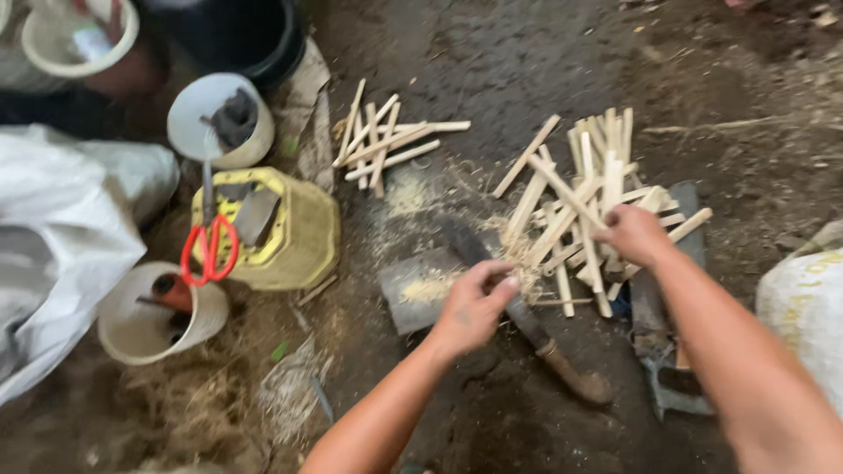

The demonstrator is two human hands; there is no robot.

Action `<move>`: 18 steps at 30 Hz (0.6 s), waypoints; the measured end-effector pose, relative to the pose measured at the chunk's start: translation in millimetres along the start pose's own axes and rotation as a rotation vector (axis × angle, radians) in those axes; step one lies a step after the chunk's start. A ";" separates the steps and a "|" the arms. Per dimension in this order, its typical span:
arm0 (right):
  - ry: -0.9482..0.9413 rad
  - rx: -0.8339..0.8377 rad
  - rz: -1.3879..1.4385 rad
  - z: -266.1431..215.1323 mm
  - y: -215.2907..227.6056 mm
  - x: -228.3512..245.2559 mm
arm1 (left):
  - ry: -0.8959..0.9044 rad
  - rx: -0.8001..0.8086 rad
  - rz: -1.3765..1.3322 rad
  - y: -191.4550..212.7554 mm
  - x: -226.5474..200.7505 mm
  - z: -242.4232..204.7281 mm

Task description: The person uses a knife to shave and shape small wooden sticks on a metal block. They repeatedly hold the sticks, carve them, and place the finished pieces into a pile.

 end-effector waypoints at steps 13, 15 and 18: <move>-0.417 0.174 1.149 -123.6 48.4 -44.1 | 0.037 -0.001 -0.067 -1.7 -7.2 -5.9; -0.311 0.300 1.147 -146.6 26.2 -16.7 | 0.019 -0.039 -0.026 12.0 -15.7 -2.4; -0.247 0.561 1.161 -182.6 -23.0 31.4 | -0.078 -0.121 -0.097 42.8 -36.1 -0.9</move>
Point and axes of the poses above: each hand's wrist, its own z-axis towards the middle knuckle, its own y-axis out of the back of the hand, x = y × z, the point moved 5 cm from there along z, towards the middle knuckle, and after that the axes turned 12 degrees about -y, right-handed, at the moved point
